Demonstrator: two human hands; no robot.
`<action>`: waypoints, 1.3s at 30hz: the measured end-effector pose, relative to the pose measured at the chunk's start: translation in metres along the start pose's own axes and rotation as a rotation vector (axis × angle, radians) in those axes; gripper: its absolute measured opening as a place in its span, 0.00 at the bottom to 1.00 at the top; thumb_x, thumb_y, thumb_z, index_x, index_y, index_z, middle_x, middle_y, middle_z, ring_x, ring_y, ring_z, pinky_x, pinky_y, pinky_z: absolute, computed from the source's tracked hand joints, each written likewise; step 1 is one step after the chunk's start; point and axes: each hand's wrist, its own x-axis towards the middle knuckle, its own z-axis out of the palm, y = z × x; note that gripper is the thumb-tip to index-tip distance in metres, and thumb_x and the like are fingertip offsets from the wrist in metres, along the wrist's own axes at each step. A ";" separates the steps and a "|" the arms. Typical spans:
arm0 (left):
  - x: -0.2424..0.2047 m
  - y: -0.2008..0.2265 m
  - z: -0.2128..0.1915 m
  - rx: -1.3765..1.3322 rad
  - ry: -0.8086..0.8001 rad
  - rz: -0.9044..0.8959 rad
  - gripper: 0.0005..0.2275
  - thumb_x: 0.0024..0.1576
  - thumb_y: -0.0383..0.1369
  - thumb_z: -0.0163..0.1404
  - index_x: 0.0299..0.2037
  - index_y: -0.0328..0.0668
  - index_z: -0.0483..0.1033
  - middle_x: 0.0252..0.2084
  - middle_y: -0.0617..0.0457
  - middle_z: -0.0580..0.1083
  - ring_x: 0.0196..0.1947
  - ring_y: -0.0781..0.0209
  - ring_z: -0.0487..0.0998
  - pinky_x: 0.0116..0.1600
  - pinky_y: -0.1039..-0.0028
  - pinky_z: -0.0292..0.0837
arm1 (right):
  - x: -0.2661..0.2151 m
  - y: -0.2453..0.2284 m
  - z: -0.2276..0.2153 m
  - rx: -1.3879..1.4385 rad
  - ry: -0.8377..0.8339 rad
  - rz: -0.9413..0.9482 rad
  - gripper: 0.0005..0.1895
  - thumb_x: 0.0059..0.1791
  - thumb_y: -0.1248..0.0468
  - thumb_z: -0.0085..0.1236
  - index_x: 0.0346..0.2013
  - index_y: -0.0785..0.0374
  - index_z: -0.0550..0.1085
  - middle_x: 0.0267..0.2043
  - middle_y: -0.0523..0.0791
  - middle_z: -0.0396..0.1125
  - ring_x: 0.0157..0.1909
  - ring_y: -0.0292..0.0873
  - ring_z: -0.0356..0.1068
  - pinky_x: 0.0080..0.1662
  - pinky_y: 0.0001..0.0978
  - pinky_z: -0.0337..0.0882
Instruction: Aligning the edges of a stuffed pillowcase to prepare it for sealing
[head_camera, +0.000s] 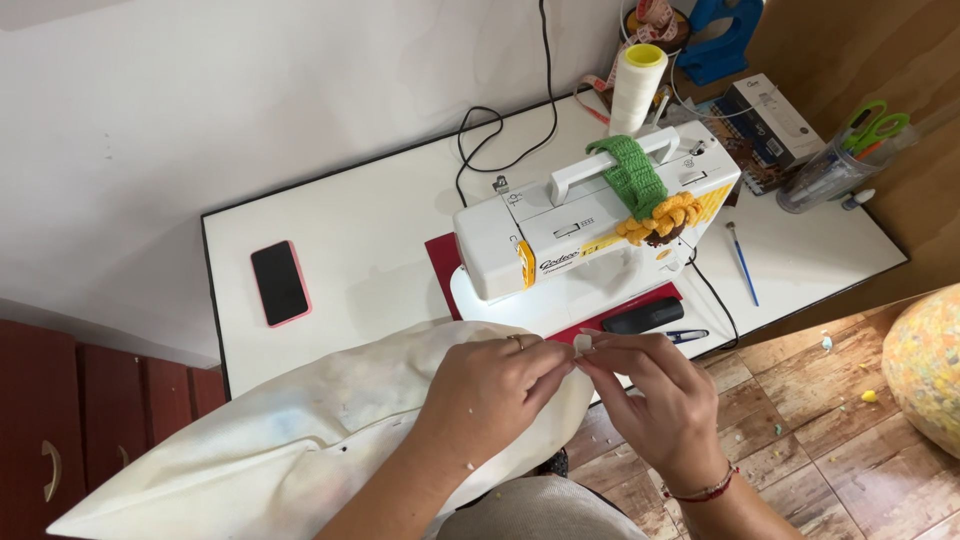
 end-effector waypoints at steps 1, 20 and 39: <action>-0.001 0.000 0.000 -0.001 -0.002 0.001 0.09 0.64 0.32 0.54 0.29 0.49 0.73 0.19 0.61 0.67 0.21 0.65 0.69 0.24 0.71 0.62 | -0.001 0.001 0.002 0.000 0.000 0.003 0.04 0.48 0.67 0.67 0.35 0.61 0.79 0.41 0.45 0.75 0.40 0.35 0.77 0.43 0.25 0.78; 0.005 -0.001 -0.014 -0.245 -0.230 -0.297 0.07 0.62 0.43 0.54 0.39 0.55 0.71 0.21 0.62 0.68 0.20 0.61 0.69 0.30 0.68 0.64 | -0.042 0.046 0.036 0.965 -0.038 0.649 0.04 0.50 0.66 0.62 0.31 0.62 0.75 0.32 0.43 0.72 0.35 0.36 0.69 0.38 0.23 0.69; 0.006 -0.016 -0.013 -0.496 -0.353 -0.309 0.06 0.58 0.36 0.56 0.41 0.52 0.84 0.37 0.63 0.81 0.39 0.64 0.81 0.47 0.73 0.72 | -0.041 0.040 0.045 1.133 -0.063 0.724 0.02 0.48 0.71 0.62 0.31 0.64 0.77 0.32 0.45 0.73 0.34 0.36 0.70 0.40 0.25 0.69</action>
